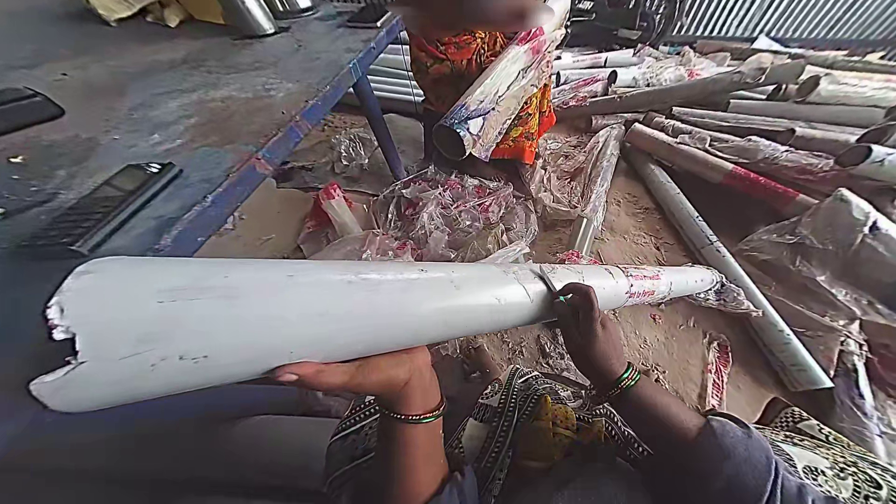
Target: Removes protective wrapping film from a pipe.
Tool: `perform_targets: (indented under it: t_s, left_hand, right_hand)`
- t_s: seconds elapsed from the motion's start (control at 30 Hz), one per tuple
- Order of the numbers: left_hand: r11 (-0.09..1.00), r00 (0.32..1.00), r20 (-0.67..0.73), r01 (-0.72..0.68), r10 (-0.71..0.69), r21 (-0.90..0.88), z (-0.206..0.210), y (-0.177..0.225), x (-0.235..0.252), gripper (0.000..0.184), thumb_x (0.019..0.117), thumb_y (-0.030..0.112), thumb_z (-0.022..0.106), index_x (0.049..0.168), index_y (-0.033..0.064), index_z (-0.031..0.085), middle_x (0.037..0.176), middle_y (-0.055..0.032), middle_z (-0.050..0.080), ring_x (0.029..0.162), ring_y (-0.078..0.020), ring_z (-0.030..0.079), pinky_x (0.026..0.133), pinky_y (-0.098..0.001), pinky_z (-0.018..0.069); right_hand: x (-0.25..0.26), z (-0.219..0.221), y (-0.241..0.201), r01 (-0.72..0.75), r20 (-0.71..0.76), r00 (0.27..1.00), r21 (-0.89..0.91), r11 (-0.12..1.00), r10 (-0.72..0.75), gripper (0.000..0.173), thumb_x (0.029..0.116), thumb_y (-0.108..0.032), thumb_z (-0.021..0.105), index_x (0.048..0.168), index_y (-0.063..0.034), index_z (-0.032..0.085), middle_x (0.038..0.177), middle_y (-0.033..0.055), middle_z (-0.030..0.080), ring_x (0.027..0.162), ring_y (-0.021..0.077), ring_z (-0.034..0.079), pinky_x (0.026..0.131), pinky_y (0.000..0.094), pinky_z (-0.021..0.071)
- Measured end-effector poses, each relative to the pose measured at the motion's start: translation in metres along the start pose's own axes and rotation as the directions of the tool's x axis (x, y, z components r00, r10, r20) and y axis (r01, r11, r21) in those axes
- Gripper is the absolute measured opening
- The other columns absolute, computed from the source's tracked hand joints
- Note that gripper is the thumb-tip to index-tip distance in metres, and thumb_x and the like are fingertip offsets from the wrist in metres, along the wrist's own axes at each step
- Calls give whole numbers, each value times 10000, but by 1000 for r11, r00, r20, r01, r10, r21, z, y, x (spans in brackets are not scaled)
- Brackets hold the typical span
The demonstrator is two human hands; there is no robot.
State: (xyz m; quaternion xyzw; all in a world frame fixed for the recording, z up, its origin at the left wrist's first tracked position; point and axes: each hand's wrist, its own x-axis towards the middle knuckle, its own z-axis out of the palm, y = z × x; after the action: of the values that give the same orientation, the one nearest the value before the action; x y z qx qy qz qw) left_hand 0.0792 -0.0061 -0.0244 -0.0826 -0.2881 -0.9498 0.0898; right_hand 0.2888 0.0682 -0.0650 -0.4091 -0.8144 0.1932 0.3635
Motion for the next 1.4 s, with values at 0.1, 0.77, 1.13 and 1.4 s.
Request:
perform_targets:
  t_s: [0.1, 0.77, 1.13, 1.4]
  left_hand:
    - [1000, 1000, 2, -22, 22, -3, 2, 1, -1, 598, 1082, 486, 128, 1383, 12, 333, 1213, -116, 603, 1159, -216, 621, 987, -449, 521]
    - [992, 995, 66, -63, 71, -106, -6, 0, -2, 625, 1075, 524, 183, 1337, -11, 372, 1157, -117, 634, 1131, -228, 636, 969, -453, 528]
    - [992, 996, 70, -52, 60, -118, -4, 1, -2, 617, 1077, 514, 185, 1326, -13, 388, 1152, -121, 634, 1123, -230, 638, 969, -454, 528]
    - [995, 996, 66, -55, 61, -85, -3, 0, -3, 653, 1077, 534, 176, 1390, -19, 326, 1220, -135, 609, 1175, -235, 617, 995, -454, 517]
  right_hand:
    - [-6, -2, -6, 137, -61, 989, 58, 989, -134, 272, 1034, -201, 511, 1145, 30, 602, 634, 30, 545, 498, 149, 528, 471, 315, 464]
    - [-16, -6, -9, 115, -14, 993, 35, 993, -114, 270, 1014, -198, 534, 1167, 1, 634, 637, 41, 577, 495, 178, 556, 466, 359, 478]
    - [-19, -1, -7, 174, -63, 983, -5, 985, -174, 253, 999, -175, 526, 1132, 7, 642, 605, 44, 556, 467, 179, 526, 444, 345, 451]
    - [-26, -1, -9, 255, -99, 963, 25, 967, -252, 250, 1027, -219, 518, 1130, -18, 624, 641, 43, 565, 504, 151, 528, 479, 299, 461]
